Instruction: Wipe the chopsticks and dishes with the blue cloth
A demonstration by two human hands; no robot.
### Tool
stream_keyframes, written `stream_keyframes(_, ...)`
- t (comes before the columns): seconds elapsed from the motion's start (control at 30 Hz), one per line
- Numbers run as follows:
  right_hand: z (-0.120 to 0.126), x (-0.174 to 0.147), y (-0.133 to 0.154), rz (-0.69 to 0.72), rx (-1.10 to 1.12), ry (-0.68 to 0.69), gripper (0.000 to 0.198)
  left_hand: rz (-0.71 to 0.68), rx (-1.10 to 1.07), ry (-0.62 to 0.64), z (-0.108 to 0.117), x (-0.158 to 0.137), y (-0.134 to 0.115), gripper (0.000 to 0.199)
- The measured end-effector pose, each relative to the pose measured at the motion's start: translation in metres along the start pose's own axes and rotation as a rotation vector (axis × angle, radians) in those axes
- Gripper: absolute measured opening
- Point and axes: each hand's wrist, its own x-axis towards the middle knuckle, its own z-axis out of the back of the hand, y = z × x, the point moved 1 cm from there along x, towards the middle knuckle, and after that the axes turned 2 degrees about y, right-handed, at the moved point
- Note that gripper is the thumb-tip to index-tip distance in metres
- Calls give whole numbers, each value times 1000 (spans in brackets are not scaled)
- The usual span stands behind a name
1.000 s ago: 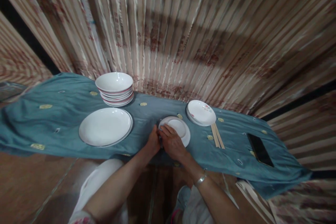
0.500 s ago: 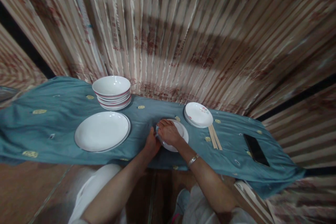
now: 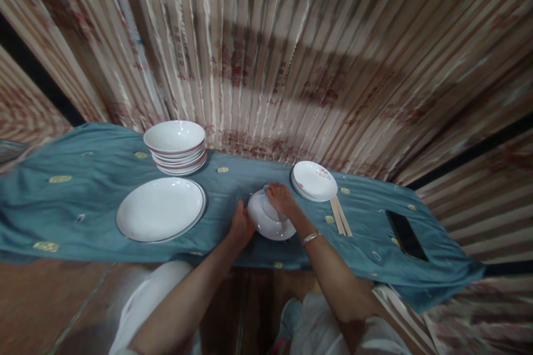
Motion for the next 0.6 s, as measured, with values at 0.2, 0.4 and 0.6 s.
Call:
stream_keyframes(0.2,-6,-11,-25,-82,73,-8,25,14,1,-80,-6,-5,-2,54)
stream_keyframes(0.4,-8,-26,-37,-185,136,-33,31,20,12,-97,-9,-8,-3,55)
stream_keyframes(0.6,-10,-50,-42,-280,268,-90,36,26,30,-58,-5,-6,-3,54)
